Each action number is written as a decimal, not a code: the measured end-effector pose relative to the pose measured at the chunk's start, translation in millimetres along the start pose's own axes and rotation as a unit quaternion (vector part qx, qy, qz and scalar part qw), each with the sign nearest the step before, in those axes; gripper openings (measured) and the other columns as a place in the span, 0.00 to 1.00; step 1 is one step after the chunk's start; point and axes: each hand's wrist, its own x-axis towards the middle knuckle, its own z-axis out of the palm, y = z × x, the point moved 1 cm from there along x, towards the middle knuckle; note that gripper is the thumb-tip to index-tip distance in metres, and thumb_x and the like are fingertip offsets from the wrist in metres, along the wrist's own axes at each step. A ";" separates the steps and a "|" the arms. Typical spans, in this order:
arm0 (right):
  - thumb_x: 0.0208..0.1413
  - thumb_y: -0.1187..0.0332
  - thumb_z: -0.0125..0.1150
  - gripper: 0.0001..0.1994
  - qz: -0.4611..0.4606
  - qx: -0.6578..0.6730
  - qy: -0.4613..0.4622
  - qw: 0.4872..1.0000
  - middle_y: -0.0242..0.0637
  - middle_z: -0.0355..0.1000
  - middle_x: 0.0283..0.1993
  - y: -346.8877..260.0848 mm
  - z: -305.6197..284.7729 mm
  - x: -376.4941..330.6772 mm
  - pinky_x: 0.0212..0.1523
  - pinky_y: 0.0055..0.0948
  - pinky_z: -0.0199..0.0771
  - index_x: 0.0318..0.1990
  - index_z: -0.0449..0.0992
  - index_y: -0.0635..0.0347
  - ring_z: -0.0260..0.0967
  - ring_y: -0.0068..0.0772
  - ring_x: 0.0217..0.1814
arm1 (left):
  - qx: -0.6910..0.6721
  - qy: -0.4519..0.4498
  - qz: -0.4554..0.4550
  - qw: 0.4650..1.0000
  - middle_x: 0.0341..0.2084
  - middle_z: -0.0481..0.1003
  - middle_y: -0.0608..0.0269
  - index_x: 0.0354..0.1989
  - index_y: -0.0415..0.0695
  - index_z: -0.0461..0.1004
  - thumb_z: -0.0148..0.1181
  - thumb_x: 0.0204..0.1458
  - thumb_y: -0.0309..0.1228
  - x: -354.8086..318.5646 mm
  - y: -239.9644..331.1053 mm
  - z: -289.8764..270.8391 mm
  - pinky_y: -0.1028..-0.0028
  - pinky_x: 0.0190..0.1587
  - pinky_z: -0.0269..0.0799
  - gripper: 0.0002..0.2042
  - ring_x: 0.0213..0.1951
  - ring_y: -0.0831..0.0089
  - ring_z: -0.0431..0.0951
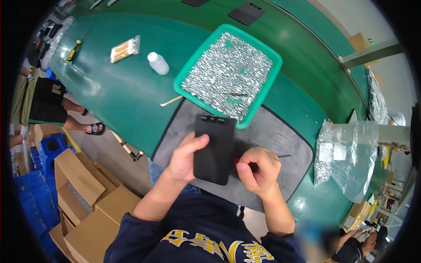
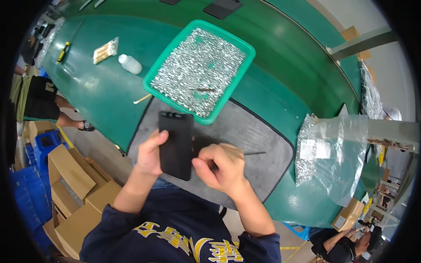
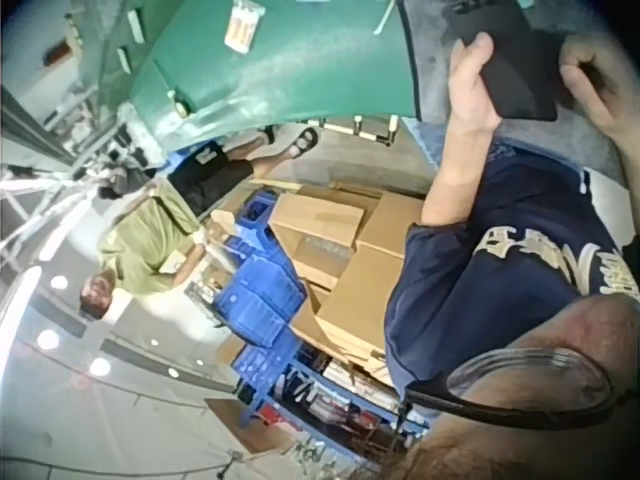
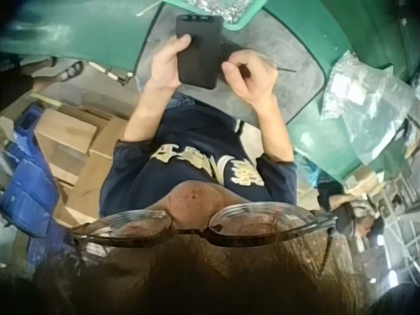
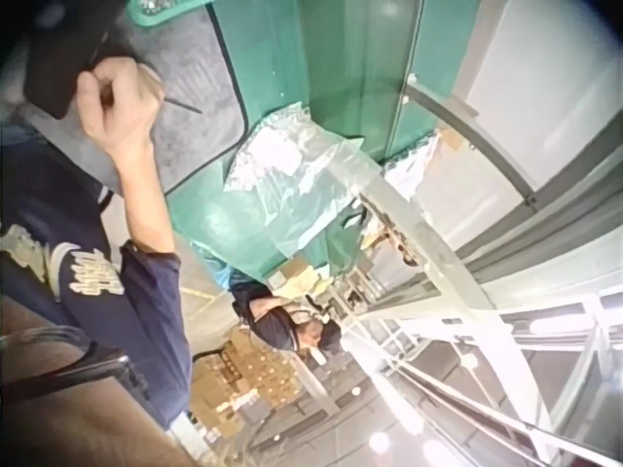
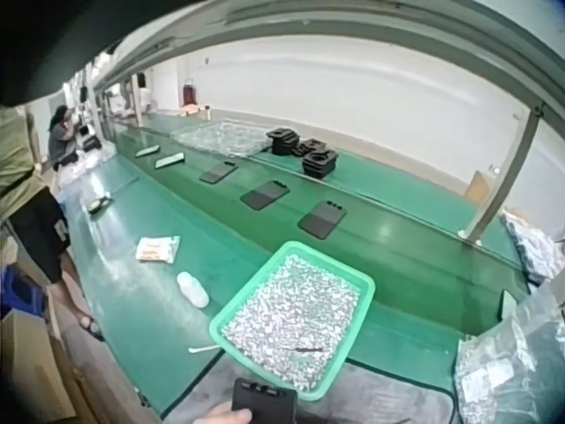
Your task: Assembling a handheld electronic device by driving screws into its back casing at a factory workstation.
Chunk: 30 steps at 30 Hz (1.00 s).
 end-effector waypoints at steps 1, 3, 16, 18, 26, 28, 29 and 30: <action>0.44 0.76 0.67 0.07 -0.003 0.006 -0.013 1.000 0.24 0.66 0.17 1.5 -0.4 -0.5 0.22 0.24 0.61 0.26 0.73 0.54 0.56 0.27 0.15 | 0.012 0.004 -0.003 1.000 0.46 0.78 0.45 0.57 0.32 0.70 0.51 0.59 0.35 0.7 0.7 1.5 0.69 0.45 0.76 0.22 0.41 0.63 0.80; 0.44 0.74 0.67 0.08 0.009 0.010 -0.021 1.000 0.26 0.68 0.18 -0.6 -1.1 -1.3 0.22 0.25 0.61 0.24 0.72 0.54 0.55 0.29 0.15 | 0.043 0.010 -0.007 0.999 0.47 0.78 0.47 0.57 0.32 0.69 0.52 0.58 0.34 -1.1 2.3 6.8 0.71 0.46 0.75 0.22 0.42 0.64 0.80; 0.45 0.74 0.65 0.06 -0.024 0.059 -0.019 0.998 0.28 0.69 0.19 -10.6 11.6 4.7 0.23 0.25 0.62 0.24 0.72 0.55 0.56 0.29 0.16 | 0.064 -0.017 0.009 0.998 0.46 0.78 0.54 0.57 0.34 0.70 0.50 0.60 0.31 -0.1 1.6 11.6 0.76 0.45 0.73 0.19 0.43 0.72 0.78; 0.45 0.74 0.65 0.06 -0.022 0.058 -0.020 0.998 0.28 0.69 0.19 -10.5 11.2 5.2 0.23 0.25 0.62 0.24 0.72 0.55 0.56 0.29 0.16 | 0.065 -0.021 0.009 0.998 0.46 0.78 0.54 0.57 0.34 0.70 0.50 0.61 0.31 0.2 1.1 9.7 0.76 0.45 0.73 0.19 0.43 0.72 0.78; 0.45 0.74 0.64 0.06 -0.004 0.040 -0.020 0.999 0.28 0.69 0.19 -7.5 8.0 1.3 0.24 0.25 0.62 0.24 0.72 0.55 0.57 0.29 0.16 | 0.065 -0.041 0.004 0.997 0.45 0.78 0.54 0.56 0.34 0.70 0.50 0.61 0.31 0.4 0.9 9.3 0.76 0.44 0.73 0.18 0.43 0.72 0.78; 0.45 0.74 0.64 0.06 0.001 0.034 -0.019 0.999 0.29 0.69 0.19 -6.6 6.8 -0.1 0.24 0.25 0.62 0.24 0.72 0.55 0.57 0.29 0.16 | 0.066 -0.038 0.004 0.997 0.45 0.78 0.55 0.56 0.34 0.70 0.50 0.61 0.31 0.4 1.0 10.2 0.76 0.44 0.73 0.18 0.43 0.72 0.78; 0.45 0.74 0.64 0.06 0.004 0.031 -0.018 0.999 0.29 0.69 0.19 -6.2 6.4 -0.7 0.24 0.25 0.62 0.24 0.72 0.55 0.57 0.29 0.16 | 0.068 -0.036 0.003 0.997 0.45 0.78 0.55 0.56 0.34 0.70 0.50 0.61 0.31 0.2 1.1 10.5 0.77 0.44 0.73 0.18 0.42 0.72 0.78; 0.46 0.73 0.64 0.06 0.007 0.028 -0.017 0.999 0.29 0.69 0.19 -5.9 5.7 -1.7 0.24 0.25 0.63 0.24 0.72 0.55 0.57 0.29 0.16 | 0.070 -0.033 0.003 0.997 0.45 0.78 0.55 0.56 0.34 0.70 0.50 0.61 0.31 0.1 1.2 10.8 0.77 0.44 0.73 0.18 0.42 0.72 0.78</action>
